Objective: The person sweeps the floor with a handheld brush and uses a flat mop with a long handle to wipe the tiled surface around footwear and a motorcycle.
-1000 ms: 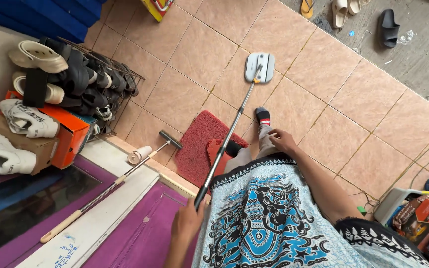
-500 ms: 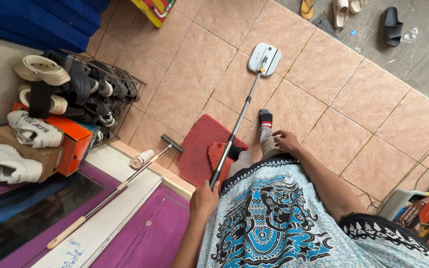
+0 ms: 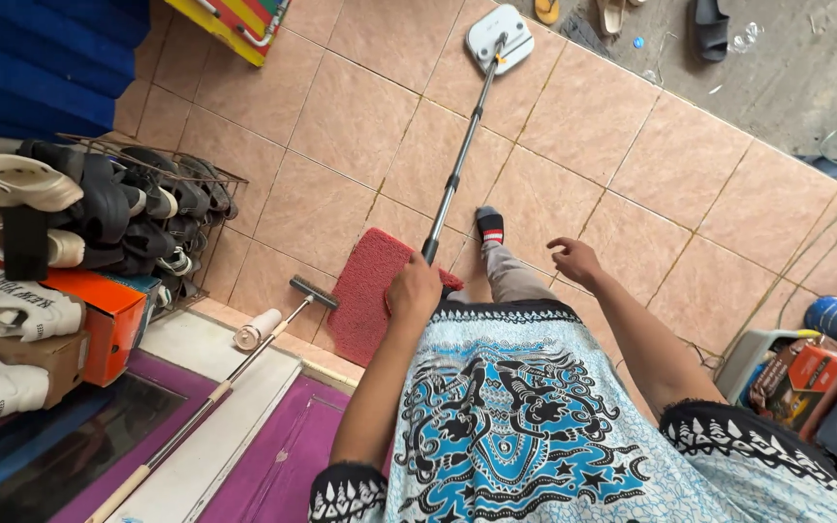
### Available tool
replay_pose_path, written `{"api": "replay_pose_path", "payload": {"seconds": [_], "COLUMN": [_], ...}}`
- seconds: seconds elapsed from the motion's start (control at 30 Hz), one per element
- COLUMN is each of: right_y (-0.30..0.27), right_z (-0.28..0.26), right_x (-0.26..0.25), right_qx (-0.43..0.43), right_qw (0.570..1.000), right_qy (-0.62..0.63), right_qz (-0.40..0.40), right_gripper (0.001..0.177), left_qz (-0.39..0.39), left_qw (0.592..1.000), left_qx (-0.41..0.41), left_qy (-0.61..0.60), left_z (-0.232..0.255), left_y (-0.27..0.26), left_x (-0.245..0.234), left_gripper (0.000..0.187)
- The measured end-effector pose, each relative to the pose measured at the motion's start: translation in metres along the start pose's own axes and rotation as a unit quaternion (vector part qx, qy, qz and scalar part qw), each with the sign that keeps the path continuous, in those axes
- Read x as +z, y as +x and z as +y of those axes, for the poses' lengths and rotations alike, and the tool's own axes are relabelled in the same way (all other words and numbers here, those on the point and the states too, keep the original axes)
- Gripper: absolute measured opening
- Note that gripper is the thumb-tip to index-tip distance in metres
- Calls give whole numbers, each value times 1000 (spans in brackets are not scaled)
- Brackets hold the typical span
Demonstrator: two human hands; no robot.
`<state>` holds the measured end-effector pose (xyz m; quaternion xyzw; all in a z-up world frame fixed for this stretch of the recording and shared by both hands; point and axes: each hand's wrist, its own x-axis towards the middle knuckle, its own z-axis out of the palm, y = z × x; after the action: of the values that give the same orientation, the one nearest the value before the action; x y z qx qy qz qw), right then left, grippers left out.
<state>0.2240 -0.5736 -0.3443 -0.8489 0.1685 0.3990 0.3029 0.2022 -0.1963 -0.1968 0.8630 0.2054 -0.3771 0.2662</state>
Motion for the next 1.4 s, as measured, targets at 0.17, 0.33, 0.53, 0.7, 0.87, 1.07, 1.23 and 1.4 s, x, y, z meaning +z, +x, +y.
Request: {"api": "replay_pose_path", "payload": {"seconds": [0.17,0.33,0.53,0.7,0.87,1.07,1.23,1.4], "right_y": [-42,-49,-32,-36,-79,-81,-87,-45], "right_z": [21,12,-68,-137,-154,-161,-172,-142], "right_x": [5,45,119,200,279,232,194,188], "right_qx": [104,112,116,195,170,133,128,112], "right_qw": [985,956,918,823,861,907,914,930], "right_qy": [140,270,360,475,406,306,269,270], "right_qz": [9,-3,-122,-241,-252,-256,-276,-221], "right_gripper": [36,35,45,60,39,40,34,34], "left_qz": [-7,-4,-31,-43,-24,-9,-13,-31], "left_qw": [1000,999,999,998,995,995,994,995], "left_qx": [7,33,-20,-41,-58,-46,-40,-51], "left_qy": [1,-9,-32,7,76,91,101,78], "left_z": [0,-32,-79,-107,-126,-118,-102,-109], "left_y": [18,-8,-96,-194,-248,-237,-237,-222], "left_x": [24,44,2,-44,-78,-65,-56,-43], "left_gripper": [48,47,46,43,42,43,46,45]}}
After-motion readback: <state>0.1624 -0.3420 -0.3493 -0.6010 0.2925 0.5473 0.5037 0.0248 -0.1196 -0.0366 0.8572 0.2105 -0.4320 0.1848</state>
